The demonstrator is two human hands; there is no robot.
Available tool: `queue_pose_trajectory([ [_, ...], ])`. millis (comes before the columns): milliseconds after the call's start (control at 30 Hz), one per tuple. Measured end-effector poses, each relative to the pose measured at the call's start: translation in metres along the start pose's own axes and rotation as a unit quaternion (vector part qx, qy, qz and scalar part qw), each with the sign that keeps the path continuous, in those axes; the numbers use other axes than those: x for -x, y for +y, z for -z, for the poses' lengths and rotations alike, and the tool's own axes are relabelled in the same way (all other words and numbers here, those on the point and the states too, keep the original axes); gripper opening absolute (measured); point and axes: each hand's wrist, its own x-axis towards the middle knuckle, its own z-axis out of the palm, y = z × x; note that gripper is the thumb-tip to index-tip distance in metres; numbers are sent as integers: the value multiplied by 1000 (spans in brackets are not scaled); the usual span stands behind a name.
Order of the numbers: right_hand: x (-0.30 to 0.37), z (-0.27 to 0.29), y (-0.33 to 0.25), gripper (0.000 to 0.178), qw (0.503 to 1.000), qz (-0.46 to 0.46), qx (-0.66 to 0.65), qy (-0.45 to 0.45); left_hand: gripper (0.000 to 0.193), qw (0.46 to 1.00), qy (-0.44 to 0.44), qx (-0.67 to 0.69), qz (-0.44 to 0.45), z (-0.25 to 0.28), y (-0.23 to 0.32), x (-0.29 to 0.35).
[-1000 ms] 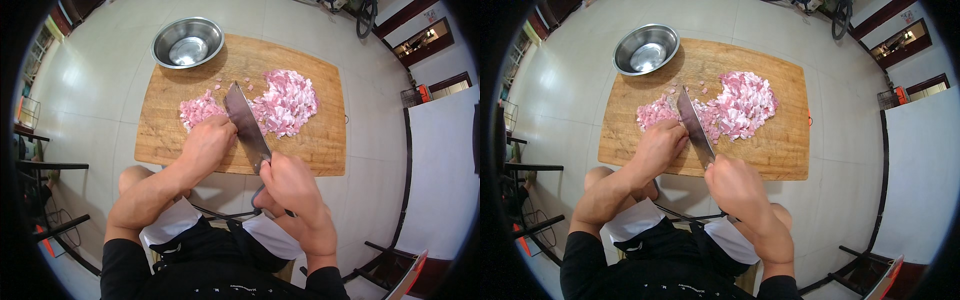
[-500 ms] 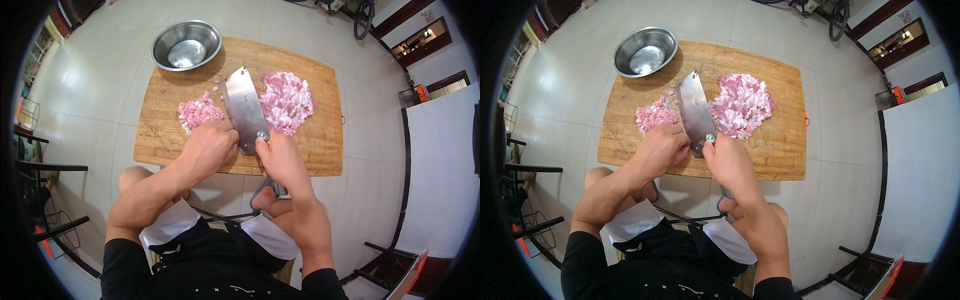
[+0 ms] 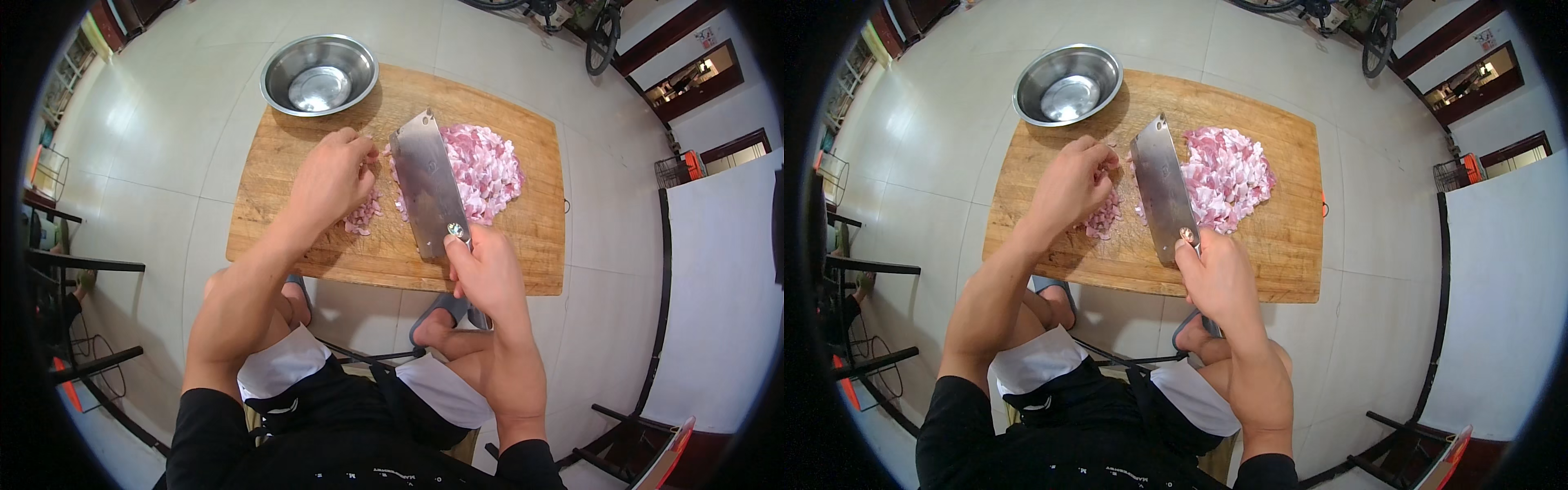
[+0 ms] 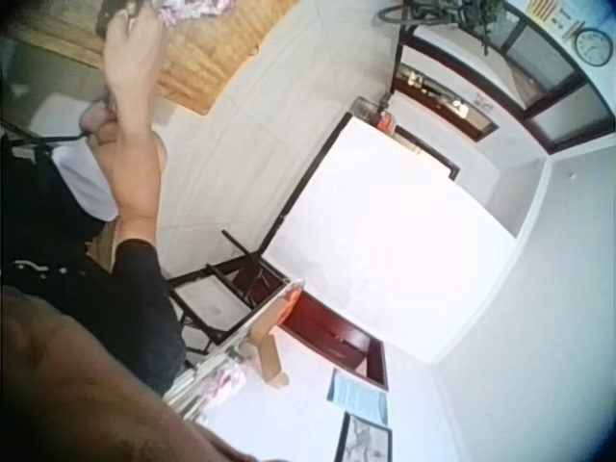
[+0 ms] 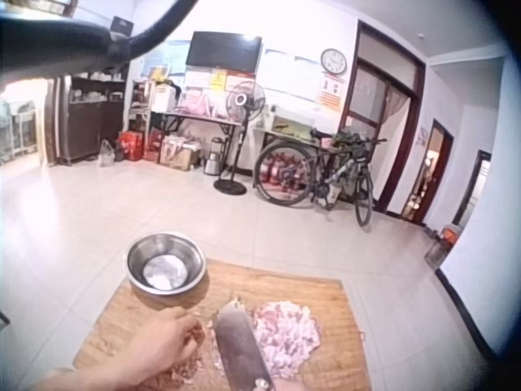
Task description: The person uses a cleaver to chop raw meat into small pieces on a wooden cutting board. The person repeatedly slices the meat and gathers the chopped pieces into a pile.
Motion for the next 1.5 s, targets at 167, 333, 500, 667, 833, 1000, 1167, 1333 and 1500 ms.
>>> queue_pose_trajectory([
  [167,8,6,0,37,999,0,17,39,23,1000,15,0,-18,-8,-3,-11],
  [333,10,15,12,36,994,16,71,85,30,998,-2,10,-66,-20,-5,-14],
  [500,15,23,-6,37,994,-30,58,88,41,996,-3,11,-89,-31,2,-17],
  [667,16,23,-10,38,993,-28,65,97,36,994,-41,41,-97,-48,11,-34],
  [833,17,24,-4,39,992,-15,77,95,26,989,-68,21,-131,-54,17,-29],
  [1000,18,27,-2,40,991,-24,73,108,14,989,-21,39,-143,-47,24,-21],
  [1167,17,25,-2,40,992,-13,69,103,15,991,-22,12,-131,-59,23,-28],
  [1333,16,23,10,40,991,7,80,105,14,993,-9,21,-118,-57,22,-28],
  [1500,21,24,7,41,990,26,87,111,9,995,12,45,-88,-23,32,-5],
])
